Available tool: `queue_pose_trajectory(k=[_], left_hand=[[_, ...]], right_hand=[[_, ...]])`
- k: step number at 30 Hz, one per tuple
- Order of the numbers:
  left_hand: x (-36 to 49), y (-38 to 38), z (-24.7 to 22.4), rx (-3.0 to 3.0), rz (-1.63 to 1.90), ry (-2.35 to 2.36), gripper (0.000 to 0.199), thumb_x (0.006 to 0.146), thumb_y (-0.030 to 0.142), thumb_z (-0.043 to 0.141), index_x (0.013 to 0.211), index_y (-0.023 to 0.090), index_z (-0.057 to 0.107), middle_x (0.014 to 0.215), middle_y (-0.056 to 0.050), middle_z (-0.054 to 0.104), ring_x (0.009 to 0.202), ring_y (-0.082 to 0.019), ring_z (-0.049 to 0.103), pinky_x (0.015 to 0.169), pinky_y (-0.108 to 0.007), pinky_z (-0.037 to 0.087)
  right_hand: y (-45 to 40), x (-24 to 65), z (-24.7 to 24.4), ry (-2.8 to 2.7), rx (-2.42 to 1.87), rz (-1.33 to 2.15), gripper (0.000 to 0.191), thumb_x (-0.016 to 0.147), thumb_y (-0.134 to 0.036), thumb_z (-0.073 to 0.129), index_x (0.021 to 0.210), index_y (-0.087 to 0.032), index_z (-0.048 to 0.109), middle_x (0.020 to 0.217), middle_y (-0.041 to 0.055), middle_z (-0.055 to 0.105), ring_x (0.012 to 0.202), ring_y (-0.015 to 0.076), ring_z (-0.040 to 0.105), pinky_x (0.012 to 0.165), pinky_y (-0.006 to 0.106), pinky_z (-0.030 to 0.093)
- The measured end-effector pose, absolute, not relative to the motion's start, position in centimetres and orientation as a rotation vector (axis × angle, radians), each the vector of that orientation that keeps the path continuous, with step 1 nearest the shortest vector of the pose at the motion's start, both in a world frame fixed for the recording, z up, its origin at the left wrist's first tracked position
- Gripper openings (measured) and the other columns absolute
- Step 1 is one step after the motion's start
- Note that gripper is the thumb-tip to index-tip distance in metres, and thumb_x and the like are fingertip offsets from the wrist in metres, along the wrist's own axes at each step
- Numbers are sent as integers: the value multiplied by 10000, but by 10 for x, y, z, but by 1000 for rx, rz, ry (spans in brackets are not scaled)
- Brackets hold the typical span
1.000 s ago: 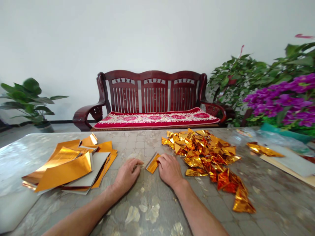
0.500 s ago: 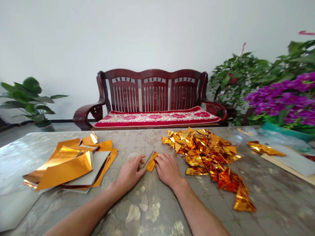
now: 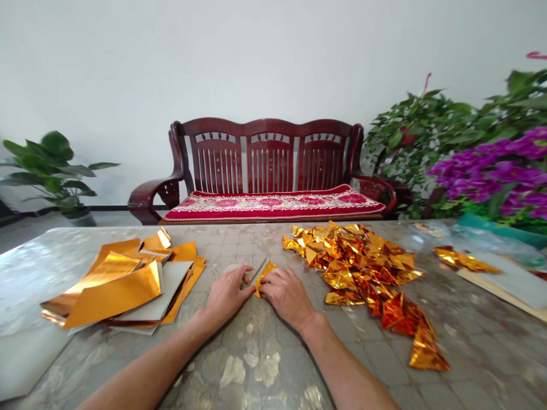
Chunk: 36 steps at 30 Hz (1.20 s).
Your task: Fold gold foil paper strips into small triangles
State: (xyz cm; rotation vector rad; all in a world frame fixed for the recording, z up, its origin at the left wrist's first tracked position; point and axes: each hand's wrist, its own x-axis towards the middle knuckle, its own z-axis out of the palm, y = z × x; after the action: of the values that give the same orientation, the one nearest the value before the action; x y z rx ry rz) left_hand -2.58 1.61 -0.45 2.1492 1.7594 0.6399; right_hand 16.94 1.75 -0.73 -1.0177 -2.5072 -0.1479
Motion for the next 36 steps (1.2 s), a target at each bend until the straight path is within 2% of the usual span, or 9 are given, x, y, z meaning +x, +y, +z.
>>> queue_pose_trajectory(k=[7, 17, 22, 25, 30, 36], left_hand=[[-28, 18, -1, 2103, 603, 1794, 305, 838, 278, 620, 1141, 253, 628, 904, 4, 722, 847, -176, 670, 683, -248, 417], [-28, 20, -1, 2091, 610, 1795, 294, 808, 262, 637, 1101, 248, 660, 924, -6, 727, 865, -183, 669, 682, -249, 410], [-30, 20, 0, 2096, 590, 1800, 269, 801, 290, 646, 1066, 249, 662, 898, -1, 728, 851, -186, 674, 667, -247, 408], [-30, 20, 1, 2085, 579, 1796, 257, 800, 292, 649, 1054, 254, 658, 907, 2, 732, 860, -184, 678, 675, -243, 410], [-28, 19, 2, 2085, 569, 1813, 245, 799, 276, 653, 1043, 257, 639, 905, 7, 725, 869, -179, 678, 685, -242, 417], [-28, 16, 1, 2085, 603, 1770, 289, 819, 252, 634, 1105, 239, 594, 899, 4, 721, 849, -167, 673, 670, -238, 409]], right_hand=[[20, 165, -5, -2579, -1012, -226, 135, 964, -254, 581, 921, -240, 708, 915, 10, 694, 938, 179, 574, 797, 326, 392], [19, 158, -10, -2559, -1035, -293, 224, 980, -186, 503, 819, -183, 659, 825, 42, 644, 823, 181, 568, 753, 308, 407], [23, 168, -9, -2556, -969, -22, 164, 967, -216, 543, 981, -217, 706, 981, 33, 698, 942, 171, 611, 859, 300, 439], [25, 172, -10, -2587, -913, 47, 162, 960, -221, 563, 984, -237, 723, 1036, 19, 716, 977, 166, 627, 879, 300, 442], [24, 164, -12, -2589, -997, -125, 207, 978, -197, 521, 852, -191, 686, 858, 33, 690, 867, 171, 618, 782, 293, 429], [18, 156, -10, -2553, -1043, -246, 202, 975, -191, 488, 837, -181, 634, 827, 45, 648, 807, 180, 574, 739, 302, 403]])
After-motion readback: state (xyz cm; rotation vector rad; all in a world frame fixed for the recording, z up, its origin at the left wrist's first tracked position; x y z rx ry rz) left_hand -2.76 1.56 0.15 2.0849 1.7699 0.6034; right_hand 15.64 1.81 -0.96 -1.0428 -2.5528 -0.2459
